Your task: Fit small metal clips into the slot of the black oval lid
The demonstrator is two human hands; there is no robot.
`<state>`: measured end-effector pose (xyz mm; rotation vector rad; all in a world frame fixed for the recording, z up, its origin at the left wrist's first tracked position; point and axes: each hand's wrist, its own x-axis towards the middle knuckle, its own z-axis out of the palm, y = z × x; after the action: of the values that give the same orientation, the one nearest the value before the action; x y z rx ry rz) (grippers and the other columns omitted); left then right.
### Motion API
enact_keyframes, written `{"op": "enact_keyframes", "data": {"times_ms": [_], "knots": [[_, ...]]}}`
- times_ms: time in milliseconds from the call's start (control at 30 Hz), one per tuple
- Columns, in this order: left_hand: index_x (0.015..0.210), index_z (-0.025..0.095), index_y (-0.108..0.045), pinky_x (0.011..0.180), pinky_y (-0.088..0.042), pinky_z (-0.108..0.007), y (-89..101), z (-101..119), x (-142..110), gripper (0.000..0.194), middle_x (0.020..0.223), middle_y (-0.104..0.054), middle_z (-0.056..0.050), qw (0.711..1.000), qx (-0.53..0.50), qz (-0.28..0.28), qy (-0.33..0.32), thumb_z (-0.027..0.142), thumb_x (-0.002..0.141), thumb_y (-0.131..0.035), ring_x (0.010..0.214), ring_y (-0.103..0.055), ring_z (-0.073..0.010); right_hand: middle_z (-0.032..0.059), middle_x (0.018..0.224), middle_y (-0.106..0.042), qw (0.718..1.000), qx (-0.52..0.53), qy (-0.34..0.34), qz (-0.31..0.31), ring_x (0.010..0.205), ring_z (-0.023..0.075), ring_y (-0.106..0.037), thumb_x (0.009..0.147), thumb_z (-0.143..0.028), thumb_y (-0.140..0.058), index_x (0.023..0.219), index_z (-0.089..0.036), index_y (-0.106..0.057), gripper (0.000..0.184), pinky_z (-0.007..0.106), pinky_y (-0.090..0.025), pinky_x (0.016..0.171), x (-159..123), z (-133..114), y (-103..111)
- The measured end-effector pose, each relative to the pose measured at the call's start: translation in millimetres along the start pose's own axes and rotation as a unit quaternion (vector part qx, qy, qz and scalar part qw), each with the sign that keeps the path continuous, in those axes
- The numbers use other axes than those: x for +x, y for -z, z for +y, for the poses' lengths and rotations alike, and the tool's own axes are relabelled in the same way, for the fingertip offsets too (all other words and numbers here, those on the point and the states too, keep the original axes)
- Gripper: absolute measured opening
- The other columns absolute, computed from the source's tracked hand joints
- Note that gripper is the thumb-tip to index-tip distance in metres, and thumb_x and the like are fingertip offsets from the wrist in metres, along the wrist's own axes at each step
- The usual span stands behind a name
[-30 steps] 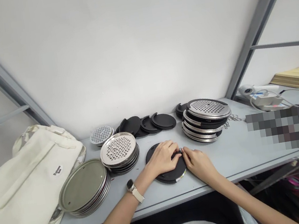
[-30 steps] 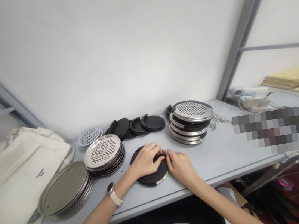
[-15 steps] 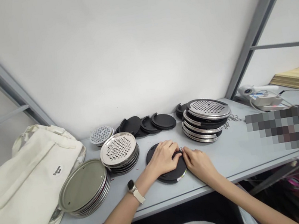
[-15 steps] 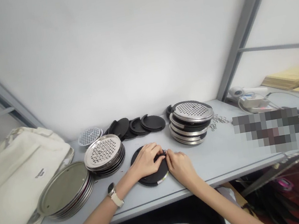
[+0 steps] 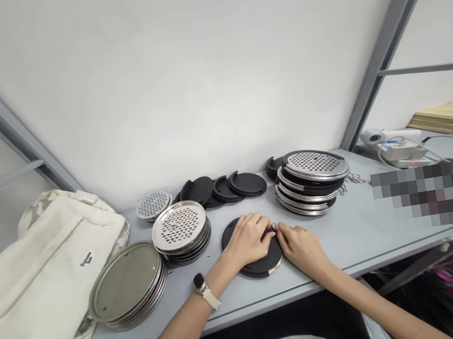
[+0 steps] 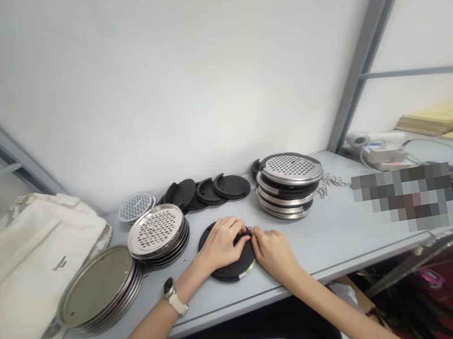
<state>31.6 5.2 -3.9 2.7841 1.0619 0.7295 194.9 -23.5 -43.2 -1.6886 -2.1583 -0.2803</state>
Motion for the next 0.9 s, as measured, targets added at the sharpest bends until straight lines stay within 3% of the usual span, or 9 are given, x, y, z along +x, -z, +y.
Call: {"op": "enact_keyframes", "data": {"times_ms": [200, 300, 533, 767, 900], "knots": [[0.086, 0.019, -0.048, 0.079, -0.039, -0.034, 0.5, -2, 2, 0.002, 0.088, -0.054, -0.004, 1.000, 0.018, 0.006, 0.011, 0.020, 0.086, -0.050, 0.086, -0.051, -0.0201, 0.0039, 0.051, -0.059, 0.999, -0.008, 0.016, 0.044, 0.047, 0.0175, -0.054, 0.093, -0.021, -0.032, 0.073, -0.017, -0.055, 0.031, 0.027, -0.024, 0.052, -5, -5, 0], [0.086, 0.019, -0.048, 0.078, -0.041, -0.032, 0.5, -7, 4, 0.010, 0.089, -0.053, -0.004, 0.999, 0.019, 0.019, 0.042, 0.012, 0.088, -0.040, 0.083, -0.051, -0.0184, 0.0025, 0.048, -0.057, 0.997, 0.016, 0.057, 0.052, 0.046, 0.0167, -0.053, 0.094, -0.022, -0.030, 0.070, -0.018, -0.053, 0.034, 0.027, -0.029, 0.057, -8, -12, 0], [0.088, 0.019, -0.047, 0.080, -0.042, -0.030, -0.9, -10, 4, 0.014, 0.090, -0.053, -0.003, 0.999, -0.004, 0.043, 0.028, 0.009, 0.089, -0.037, 0.084, -0.052, -0.0173, -0.0010, 0.053, -0.055, 0.986, 0.163, -0.031, -0.016, 0.047, 0.0150, -0.052, 0.096, -0.030, -0.031, 0.070, -0.022, -0.044, 0.031, 0.025, -0.023, 0.049, -4, -11, 5], [0.091, 0.020, -0.045, 0.083, -0.042, -0.034, -0.4, -9, 3, 0.004, 0.092, -0.051, -0.003, 0.985, 0.038, 0.105, 0.129, 0.017, 0.090, -0.042, 0.090, -0.051, -0.0196, -0.0038, 0.052, -0.045, 0.960, 0.270, -0.064, -0.030, 0.047, 0.0140, -0.044, 0.097, -0.036, -0.028, 0.067, -0.023, -0.035, 0.033, 0.024, -0.026, 0.052, -3, -10, 9], [0.090, 0.019, -0.045, 0.082, -0.043, -0.038, -3.7, -11, 1, 0.010, 0.092, -0.049, -0.005, 0.982, 0.070, 0.082, 0.157, 0.027, 0.087, -0.050, 0.091, -0.050, -0.0226, -0.0042, 0.053, -0.045, 0.953, 0.292, -0.068, -0.036, 0.048, 0.0135, -0.042, 0.096, -0.036, -0.029, 0.066, -0.023, -0.035, 0.033, 0.024, -0.026, 0.052, -2, -11, 9]]}}
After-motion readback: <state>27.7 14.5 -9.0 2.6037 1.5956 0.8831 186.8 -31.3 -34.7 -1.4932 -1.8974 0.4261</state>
